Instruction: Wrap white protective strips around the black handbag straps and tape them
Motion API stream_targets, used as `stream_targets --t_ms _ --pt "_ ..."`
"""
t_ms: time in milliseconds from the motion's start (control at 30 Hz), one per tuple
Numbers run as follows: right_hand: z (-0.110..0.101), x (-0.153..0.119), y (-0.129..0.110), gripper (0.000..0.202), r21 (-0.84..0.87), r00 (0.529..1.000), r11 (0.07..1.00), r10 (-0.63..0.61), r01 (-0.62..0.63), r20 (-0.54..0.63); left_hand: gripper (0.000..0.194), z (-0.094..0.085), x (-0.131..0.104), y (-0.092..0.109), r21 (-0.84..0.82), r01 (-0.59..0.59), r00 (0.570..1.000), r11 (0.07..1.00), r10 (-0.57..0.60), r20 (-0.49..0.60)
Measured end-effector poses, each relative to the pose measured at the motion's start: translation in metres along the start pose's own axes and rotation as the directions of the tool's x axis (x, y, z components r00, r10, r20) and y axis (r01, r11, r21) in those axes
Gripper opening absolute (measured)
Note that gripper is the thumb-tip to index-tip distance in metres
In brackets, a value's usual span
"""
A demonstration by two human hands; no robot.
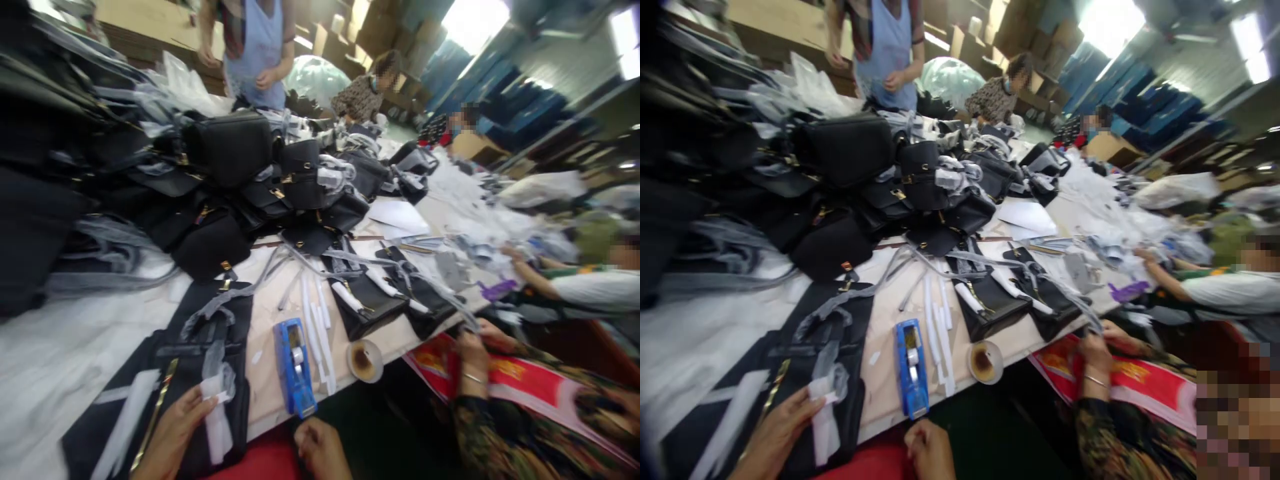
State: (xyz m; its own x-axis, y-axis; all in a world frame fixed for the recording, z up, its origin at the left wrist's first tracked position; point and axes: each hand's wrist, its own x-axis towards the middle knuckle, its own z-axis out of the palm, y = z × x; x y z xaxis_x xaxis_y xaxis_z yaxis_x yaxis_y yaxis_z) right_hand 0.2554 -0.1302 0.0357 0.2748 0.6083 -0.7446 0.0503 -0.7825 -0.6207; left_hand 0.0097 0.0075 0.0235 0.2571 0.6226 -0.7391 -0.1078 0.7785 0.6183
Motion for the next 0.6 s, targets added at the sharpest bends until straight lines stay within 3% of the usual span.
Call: stream_targets --t_ms 67,133,300,433,600 --pt "0.002 -0.01 -0.022 0.016 -0.12 0.981 0.976 -0.169 0.18 0.096 0.042 0.001 -0.002 -0.001 -0.038 -0.1 0.993 0.994 0.102 0.061" --pt "0.007 -0.008 -0.053 0.019 -0.221 0.937 0.917 -0.294 0.332 0.19 0.041 0.0 0.0 -0.003 -0.06 -0.159 0.985 0.985 0.163 0.057" --pt "0.054 0.021 -0.121 0.02 -0.145 0.756 0.787 -0.497 0.6 0.426 0.039 -0.004 0.002 -0.005 -0.083 -0.189 0.981 0.978 0.191 0.017" --pt "0.081 0.049 -0.136 0.023 -0.206 0.657 0.669 -0.539 0.714 0.527 0.041 -0.006 0.001 -0.007 -0.126 -0.201 0.976 0.971 0.209 0.054" --pt "0.084 0.066 -0.134 0.022 -0.284 0.583 0.548 -0.509 0.787 0.634 0.04 -0.011 0.005 -0.008 -0.164 -0.189 0.977 0.968 0.202 0.066"
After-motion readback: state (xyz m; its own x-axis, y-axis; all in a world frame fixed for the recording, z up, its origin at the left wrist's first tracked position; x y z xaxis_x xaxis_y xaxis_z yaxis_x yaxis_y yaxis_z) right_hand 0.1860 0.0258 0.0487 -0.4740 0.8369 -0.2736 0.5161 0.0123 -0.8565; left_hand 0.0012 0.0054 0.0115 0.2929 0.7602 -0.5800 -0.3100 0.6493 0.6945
